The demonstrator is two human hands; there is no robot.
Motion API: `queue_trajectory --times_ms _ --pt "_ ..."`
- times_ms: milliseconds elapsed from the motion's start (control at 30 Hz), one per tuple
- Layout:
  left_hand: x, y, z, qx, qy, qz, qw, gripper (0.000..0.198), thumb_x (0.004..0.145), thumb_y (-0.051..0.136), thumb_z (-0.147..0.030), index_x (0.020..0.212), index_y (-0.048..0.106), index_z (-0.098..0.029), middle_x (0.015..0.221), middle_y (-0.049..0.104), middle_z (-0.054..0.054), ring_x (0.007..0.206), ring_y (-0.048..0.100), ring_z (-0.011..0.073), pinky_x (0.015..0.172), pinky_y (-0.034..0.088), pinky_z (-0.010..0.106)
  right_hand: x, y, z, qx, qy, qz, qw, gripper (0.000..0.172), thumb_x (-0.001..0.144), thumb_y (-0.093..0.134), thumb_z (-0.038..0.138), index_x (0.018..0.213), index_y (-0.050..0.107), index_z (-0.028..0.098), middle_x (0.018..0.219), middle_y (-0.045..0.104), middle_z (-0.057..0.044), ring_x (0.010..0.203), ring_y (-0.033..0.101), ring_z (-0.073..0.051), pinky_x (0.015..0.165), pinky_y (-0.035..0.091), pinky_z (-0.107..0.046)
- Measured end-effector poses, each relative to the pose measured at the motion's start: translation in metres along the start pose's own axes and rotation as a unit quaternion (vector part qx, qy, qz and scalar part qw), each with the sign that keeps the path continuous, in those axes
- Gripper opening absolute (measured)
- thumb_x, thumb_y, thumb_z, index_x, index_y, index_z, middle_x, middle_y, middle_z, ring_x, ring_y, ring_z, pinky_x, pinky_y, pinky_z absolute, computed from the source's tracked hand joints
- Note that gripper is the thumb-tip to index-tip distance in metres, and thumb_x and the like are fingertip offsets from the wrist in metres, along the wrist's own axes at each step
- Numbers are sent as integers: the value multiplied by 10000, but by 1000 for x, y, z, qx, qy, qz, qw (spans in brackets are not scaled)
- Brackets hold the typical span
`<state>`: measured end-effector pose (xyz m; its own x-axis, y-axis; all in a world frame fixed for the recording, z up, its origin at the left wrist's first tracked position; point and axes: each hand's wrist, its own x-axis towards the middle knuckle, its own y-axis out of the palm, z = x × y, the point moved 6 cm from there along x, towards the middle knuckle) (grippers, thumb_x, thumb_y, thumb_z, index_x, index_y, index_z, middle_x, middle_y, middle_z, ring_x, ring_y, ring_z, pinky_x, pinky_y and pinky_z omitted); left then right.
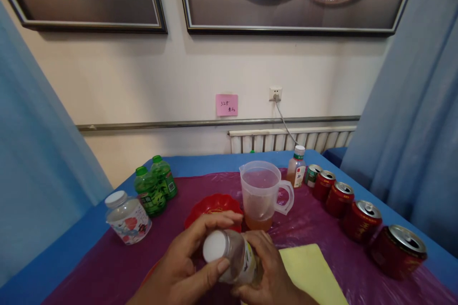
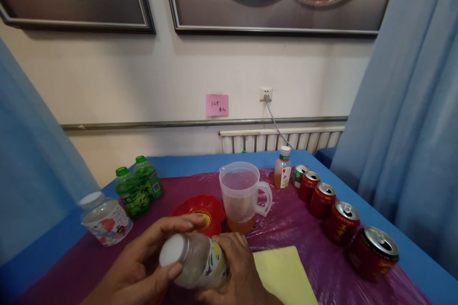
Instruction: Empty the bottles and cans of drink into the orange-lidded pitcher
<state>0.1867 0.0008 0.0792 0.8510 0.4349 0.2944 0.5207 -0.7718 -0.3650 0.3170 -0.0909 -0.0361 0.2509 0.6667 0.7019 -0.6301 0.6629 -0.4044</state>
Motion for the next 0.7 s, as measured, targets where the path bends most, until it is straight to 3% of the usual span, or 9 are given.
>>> queue_trajectory --times_ms 133,200,367,500,567,633,700 --pt "3 -18 -1 83 -1 -163 983 356 772 802 -307 1103 670 -302 1124 748 20 1075 713 223 894 607 284 -1 -5 -2 -7 11 -46 999 662 733 770 490 1287 507 240 1087 653 -63 949 640 -261 814 534 -387" --pt "5 -20 -5 106 3 -196 975 307 721 823 -297 1001 700 -278 1004 774 10 967 743 217 829 626 272 -2 -5 -3 -6 14 -45 999 666 731 772 517 1279 514 240 1082 652 -64 942 640 -263 811 533 -390" --pt "11 -21 -13 109 18 -167 980 237 711 822 -286 925 725 -263 946 789 6 899 752 208 800 628 269 -4 -2 -7 1 19 -18 1000 680 734 771 567 1275 514 246 1064 645 -62 922 630 -262 791 526 -391" --pt "11 -23 0 79 15 -133 988 254 757 817 -301 987 713 -272 1016 782 21 973 744 219 869 615 296 -6 -1 -9 1 27 -22 999 693 743 773 573 1290 501 247 1071 642 -66 938 626 -267 803 526 -400" --pt "8 -19 12 33 -4 -126 991 461 752 837 -331 1177 661 -295 1183 749 57 1101 715 254 921 604 333 -5 -3 -8 7 31 -29 999 693 764 748 595 1305 495 245 1087 645 -74 953 631 -270 813 529 -404" --pt "3 -6 23 -4 -26 -100 995 807 668 903 -349 1384 534 -315 1388 647 100 1248 639 311 976 582 387 -3 -5 -4 25 30 -27 999 691 789 699 650 1312 501 244 1091 657 -81 955 640 -270 809 535 -400" --pt "-3 13 30 -11 -54 -51 997 928 609 928 -334 1432 500 -321 1428 621 103 1259 627 342 951 595 407 0 -6 1 50 24 -7 998 678 823 629 706 1310 524 246 1090 679 -85 958 655 -270 817 542 -399"
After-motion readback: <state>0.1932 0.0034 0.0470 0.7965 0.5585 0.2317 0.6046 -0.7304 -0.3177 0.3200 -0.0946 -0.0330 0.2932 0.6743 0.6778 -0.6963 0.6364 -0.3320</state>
